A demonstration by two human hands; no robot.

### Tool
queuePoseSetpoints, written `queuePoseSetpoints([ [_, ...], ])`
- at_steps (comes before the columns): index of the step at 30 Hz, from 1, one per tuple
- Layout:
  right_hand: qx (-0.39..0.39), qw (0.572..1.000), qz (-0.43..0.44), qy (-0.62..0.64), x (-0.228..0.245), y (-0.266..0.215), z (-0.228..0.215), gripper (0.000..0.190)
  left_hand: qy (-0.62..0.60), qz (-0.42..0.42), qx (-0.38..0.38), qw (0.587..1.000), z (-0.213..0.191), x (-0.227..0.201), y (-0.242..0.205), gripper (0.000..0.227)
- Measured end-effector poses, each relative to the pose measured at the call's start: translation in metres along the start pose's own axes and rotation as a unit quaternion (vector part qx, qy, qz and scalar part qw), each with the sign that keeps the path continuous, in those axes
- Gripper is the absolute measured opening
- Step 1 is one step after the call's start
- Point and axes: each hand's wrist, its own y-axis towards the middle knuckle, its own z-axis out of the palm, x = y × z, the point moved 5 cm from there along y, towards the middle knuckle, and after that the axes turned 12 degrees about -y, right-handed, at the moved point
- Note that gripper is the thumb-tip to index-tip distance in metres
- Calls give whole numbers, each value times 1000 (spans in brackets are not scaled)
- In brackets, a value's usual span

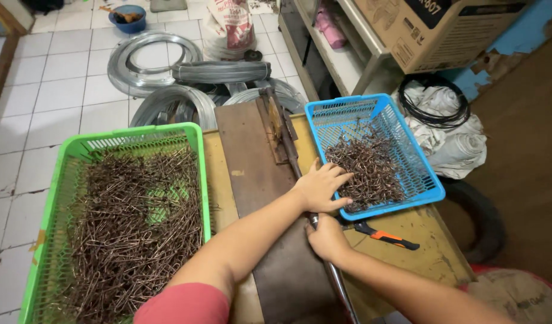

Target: Processing small metal wire parts using a manual lever-operated jig

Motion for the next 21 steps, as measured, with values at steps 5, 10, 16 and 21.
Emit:
queuePoseSetpoints([
  [5,-14,1000,-12,6,-5,5,7,27,-121,3,-105,987,-14,20,-4,62],
  [10,13,1000,2,17,-1,-9,-2,36,-117,-63,-446,885,-84,89,-51,13],
  [16,67,989,19,127,39,-49,-39,75,-108,-400,-307,857,-129,159,-88,52],
  [21,74,976,19,203,18,-37,-20,79,-26,-364,-167,916,-105,178,-78,36],
])
